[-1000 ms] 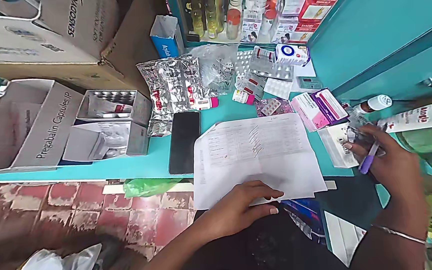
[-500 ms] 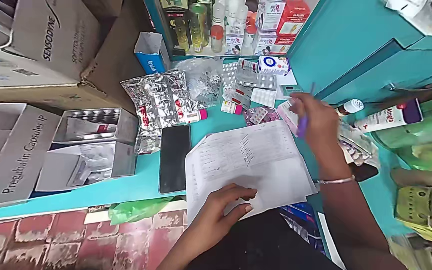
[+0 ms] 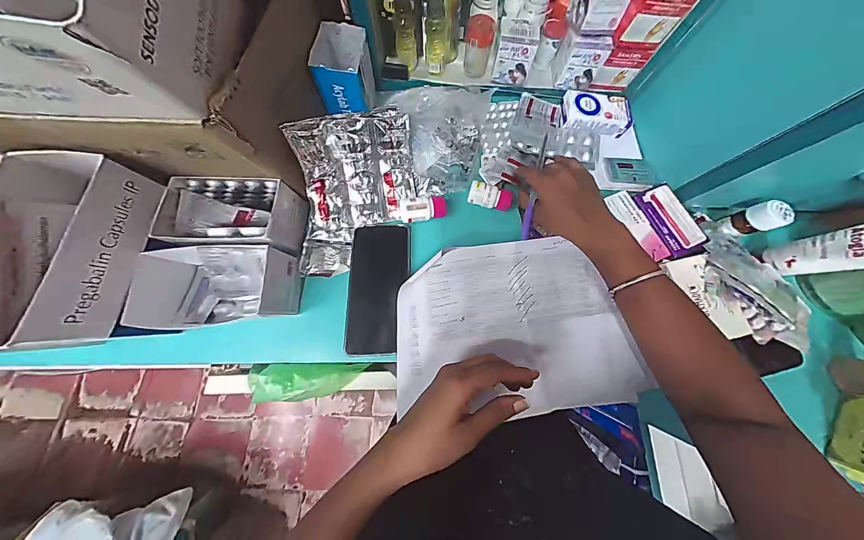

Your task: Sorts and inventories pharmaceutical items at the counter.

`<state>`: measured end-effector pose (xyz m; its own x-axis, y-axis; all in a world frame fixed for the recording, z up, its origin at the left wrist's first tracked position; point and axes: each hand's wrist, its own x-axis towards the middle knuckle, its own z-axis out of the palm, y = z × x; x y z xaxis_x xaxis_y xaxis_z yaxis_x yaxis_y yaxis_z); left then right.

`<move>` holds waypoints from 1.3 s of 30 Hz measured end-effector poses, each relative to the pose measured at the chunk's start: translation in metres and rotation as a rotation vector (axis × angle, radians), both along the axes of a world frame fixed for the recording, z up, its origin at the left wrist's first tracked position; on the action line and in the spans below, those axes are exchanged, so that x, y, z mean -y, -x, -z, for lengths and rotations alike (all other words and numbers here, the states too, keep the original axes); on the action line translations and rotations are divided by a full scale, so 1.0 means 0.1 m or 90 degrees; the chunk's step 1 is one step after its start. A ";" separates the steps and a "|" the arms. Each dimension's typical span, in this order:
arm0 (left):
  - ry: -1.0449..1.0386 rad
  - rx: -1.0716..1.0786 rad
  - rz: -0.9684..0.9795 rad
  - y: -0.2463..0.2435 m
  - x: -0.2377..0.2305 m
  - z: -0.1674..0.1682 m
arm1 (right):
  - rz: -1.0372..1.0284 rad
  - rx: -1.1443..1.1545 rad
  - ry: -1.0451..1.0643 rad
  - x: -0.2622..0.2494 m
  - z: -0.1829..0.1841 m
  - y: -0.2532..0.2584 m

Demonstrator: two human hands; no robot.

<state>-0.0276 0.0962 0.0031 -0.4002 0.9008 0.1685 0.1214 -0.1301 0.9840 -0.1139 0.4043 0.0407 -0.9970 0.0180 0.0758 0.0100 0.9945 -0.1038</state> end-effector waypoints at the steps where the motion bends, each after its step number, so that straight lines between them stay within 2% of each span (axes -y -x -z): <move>1: 0.000 0.001 -0.003 -0.01 -0.01 0.00 | -0.001 -0.042 -0.010 0.01 -0.04 -0.02; 4: -0.001 0.032 -0.022 -0.02 -0.02 0.02 | 0.029 -0.211 -0.012 0.13 -0.23 -0.16; 6: -0.020 0.120 -0.050 -0.04 -0.05 0.02 | 0.016 -0.290 0.021 0.26 -0.40 -0.41; 8: -0.068 0.253 -0.065 -0.04 -0.08 0.02 | -0.057 -0.341 0.084 0.44 -0.46 -0.77; 10: -0.141 0.443 -0.064 -0.04 -0.09 0.03 | -0.155 -0.341 0.158 0.64 -0.34 -1.14; 12: -0.193 0.649 -0.118 -0.07 -0.10 -0.01 | -0.271 -0.287 0.223 0.78 -0.15 -1.42; 13: -0.185 0.718 -0.159 -0.08 -0.10 -0.05 | -0.314 -0.256 0.249 0.81 -0.09 -1.50; 15: -0.110 0.766 -0.242 -0.07 -0.12 -0.11 | -0.347 -0.191 0.322 0.77 -0.03 -1.55; 17: -0.071 0.759 -0.257 -0.06 -0.12 -0.11 | -0.267 -0.172 0.391 0.62 -0.07 -1.46; 18: -0.067 0.751 -0.258 -0.05 -0.12 -0.10 | -0.195 -0.183 0.380 0.52 -0.11 -1.35; 20: -0.065 0.734 -0.261 -0.05 -0.12 -0.09 | -0.064 -0.195 0.280 0.28 -0.18 -1.02; 22: -0.066 0.730 -0.261 -0.05 -0.12 -0.10 | -0.001 -0.169 0.184 0.09 -0.16 -0.62; 24: -0.070 0.729 -0.252 -0.06 -0.11 -0.10 | -0.007 -0.122 0.147 -0.04 -0.03 -0.26; 27: -0.078 0.727 -0.237 -0.07 -0.09 -0.09 | -0.087 -0.048 0.083 -0.11 0.11 0.12; 29: -0.077 0.732 -0.239 -0.07 -0.07 -0.09 | -0.129 -0.073 0.033 -0.10 0.13 0.21; 31: -0.072 0.741 -0.251 -0.08 -0.06 -0.09 | -0.128 -0.159 0.023 -0.11 0.09 0.20; 33: -0.077 0.757 -0.265 -0.07 -0.05 -0.10 | -0.040 -0.227 0.114 -0.09 -0.04 0.07; 35: -0.083 0.771 -0.284 -0.06 -0.07 -0.11 | 0.055 -0.245 0.331 0.00 -0.24 -0.20; 37: -0.087 0.780 -0.289 -0.04 -0.11 -0.11 | 0.087 -0.159 0.548 0.17 -0.42 -0.59; 39: -0.086 0.779 -0.273 -0.03 -0.16 -0.11 | 0.066 -0.034 0.687 0.33 -0.41 -0.90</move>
